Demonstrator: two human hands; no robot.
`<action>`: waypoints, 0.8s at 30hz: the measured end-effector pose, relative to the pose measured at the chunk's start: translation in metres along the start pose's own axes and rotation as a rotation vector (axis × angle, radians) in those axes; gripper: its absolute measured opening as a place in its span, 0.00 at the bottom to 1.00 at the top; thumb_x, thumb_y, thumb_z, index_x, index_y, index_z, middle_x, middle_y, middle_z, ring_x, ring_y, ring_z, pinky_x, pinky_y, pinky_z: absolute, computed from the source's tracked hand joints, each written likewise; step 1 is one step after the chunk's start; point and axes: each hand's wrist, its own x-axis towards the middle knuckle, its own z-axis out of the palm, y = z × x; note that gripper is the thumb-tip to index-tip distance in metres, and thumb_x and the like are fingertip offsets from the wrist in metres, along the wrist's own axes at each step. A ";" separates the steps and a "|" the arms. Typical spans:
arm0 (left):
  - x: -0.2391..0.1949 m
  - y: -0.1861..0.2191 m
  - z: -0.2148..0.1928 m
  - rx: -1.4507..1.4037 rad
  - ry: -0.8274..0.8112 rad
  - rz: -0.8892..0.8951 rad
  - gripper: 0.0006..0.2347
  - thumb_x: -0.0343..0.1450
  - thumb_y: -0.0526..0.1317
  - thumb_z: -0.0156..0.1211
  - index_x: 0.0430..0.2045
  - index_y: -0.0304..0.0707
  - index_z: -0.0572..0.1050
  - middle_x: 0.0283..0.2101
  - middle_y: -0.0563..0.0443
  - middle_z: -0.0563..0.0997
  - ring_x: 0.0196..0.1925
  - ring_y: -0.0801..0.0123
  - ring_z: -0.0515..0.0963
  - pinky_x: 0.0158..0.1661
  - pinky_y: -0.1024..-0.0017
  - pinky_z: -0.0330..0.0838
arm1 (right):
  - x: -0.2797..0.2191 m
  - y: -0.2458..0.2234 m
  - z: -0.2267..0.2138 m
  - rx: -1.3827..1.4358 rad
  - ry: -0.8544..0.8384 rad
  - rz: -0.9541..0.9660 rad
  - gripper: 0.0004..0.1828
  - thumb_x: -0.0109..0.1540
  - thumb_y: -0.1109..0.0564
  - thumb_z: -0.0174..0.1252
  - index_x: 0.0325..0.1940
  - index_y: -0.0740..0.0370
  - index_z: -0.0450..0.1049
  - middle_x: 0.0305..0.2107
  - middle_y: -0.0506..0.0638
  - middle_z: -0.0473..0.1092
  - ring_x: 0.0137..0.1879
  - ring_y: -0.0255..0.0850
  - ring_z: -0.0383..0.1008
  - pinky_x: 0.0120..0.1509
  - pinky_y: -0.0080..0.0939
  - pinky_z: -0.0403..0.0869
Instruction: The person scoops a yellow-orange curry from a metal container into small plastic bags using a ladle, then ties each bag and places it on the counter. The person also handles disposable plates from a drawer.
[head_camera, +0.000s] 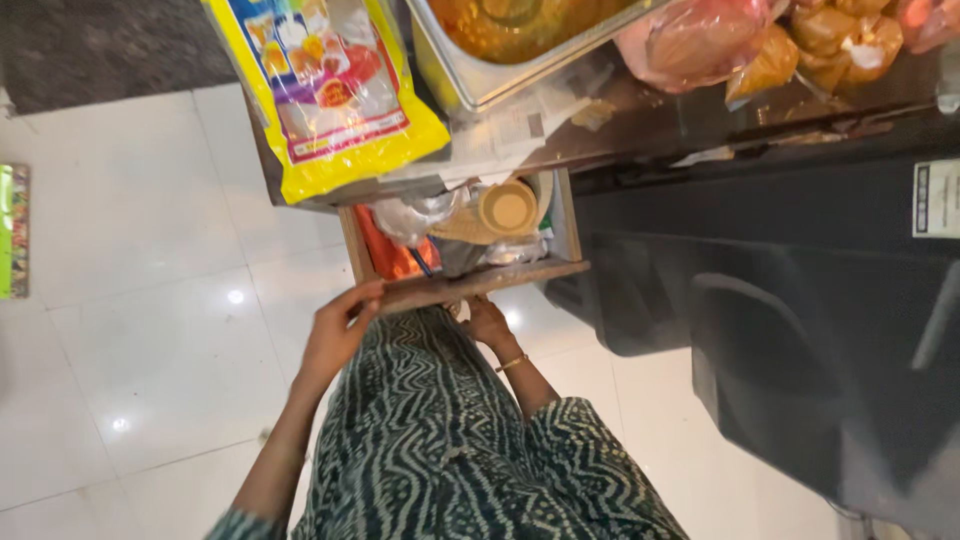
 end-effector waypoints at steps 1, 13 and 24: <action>0.016 -0.017 0.014 0.068 0.004 0.034 0.12 0.73 0.35 0.59 0.51 0.35 0.78 0.52 0.44 0.84 0.51 0.63 0.84 0.52 0.69 0.77 | -0.012 -0.001 0.002 0.009 -0.013 0.007 0.33 0.55 0.55 0.65 0.63 0.60 0.65 0.60 0.67 0.65 0.58 0.61 0.72 0.62 0.52 0.73; 0.108 -0.050 0.155 0.329 -0.179 0.265 0.12 0.72 0.33 0.58 0.47 0.48 0.82 0.46 0.39 0.83 0.47 0.47 0.83 0.48 0.57 0.78 | -0.002 0.035 -0.087 0.220 0.718 -0.032 0.13 0.67 0.59 0.58 0.55 0.64 0.74 0.47 0.66 0.73 0.54 0.59 0.75 0.56 0.52 0.73; 0.153 -0.035 0.165 0.871 -0.224 0.400 0.30 0.59 0.43 0.70 0.56 0.33 0.71 0.60 0.41 0.73 0.61 0.50 0.74 0.57 0.57 0.69 | -0.023 0.083 -0.105 0.845 0.586 0.241 0.27 0.58 0.58 0.70 0.58 0.68 0.70 0.42 0.61 0.78 0.45 0.48 0.77 0.47 0.43 0.75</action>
